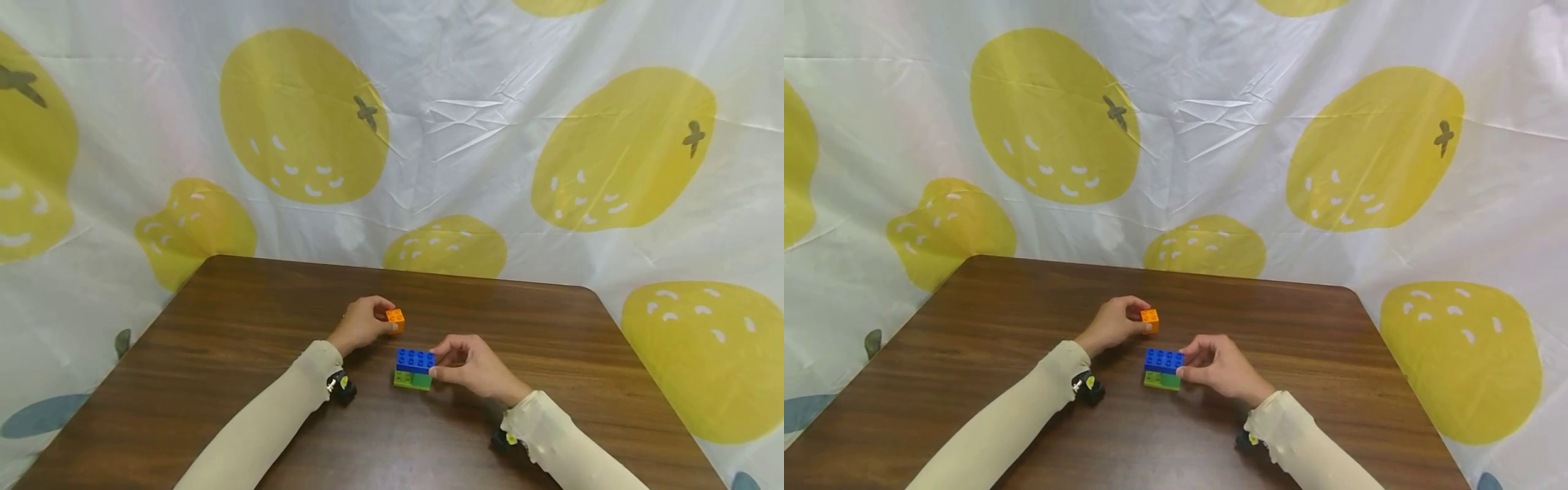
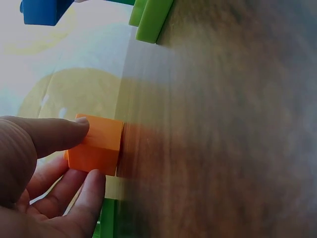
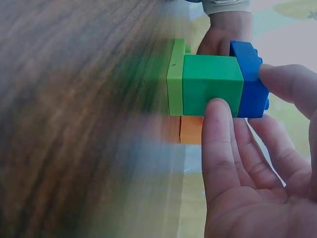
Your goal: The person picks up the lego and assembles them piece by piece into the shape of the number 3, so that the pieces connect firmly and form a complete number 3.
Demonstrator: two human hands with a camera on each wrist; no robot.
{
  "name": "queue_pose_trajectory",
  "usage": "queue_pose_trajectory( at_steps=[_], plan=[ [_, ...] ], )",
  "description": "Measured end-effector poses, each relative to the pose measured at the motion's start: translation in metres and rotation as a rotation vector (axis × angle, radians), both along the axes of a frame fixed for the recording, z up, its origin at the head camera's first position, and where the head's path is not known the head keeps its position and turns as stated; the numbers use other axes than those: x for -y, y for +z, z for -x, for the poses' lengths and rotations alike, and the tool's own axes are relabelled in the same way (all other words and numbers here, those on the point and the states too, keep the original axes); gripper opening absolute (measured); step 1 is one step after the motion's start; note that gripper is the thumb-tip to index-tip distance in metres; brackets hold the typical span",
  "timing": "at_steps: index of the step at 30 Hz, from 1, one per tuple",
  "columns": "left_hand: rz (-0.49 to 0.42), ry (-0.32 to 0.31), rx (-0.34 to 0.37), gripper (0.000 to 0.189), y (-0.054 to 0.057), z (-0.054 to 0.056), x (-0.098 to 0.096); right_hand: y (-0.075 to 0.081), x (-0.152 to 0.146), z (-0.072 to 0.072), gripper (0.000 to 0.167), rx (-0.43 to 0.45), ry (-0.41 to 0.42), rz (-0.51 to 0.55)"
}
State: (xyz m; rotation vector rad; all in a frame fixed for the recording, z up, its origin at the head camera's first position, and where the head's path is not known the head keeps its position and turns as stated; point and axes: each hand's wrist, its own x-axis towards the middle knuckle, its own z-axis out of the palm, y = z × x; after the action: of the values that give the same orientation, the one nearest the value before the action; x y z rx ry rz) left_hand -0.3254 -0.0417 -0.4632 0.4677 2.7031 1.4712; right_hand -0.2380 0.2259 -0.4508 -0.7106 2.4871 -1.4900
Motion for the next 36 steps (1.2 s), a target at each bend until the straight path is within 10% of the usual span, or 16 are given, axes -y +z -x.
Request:
queue_pose_trajectory(
  at_steps=[36],
  plan=[
    [-0.085,-0.042,0.020,0.035,0.014,-0.018,0.007,-0.003,0.001,-0.001,0.022,0.015,-0.017,-0.015]
  ],
)
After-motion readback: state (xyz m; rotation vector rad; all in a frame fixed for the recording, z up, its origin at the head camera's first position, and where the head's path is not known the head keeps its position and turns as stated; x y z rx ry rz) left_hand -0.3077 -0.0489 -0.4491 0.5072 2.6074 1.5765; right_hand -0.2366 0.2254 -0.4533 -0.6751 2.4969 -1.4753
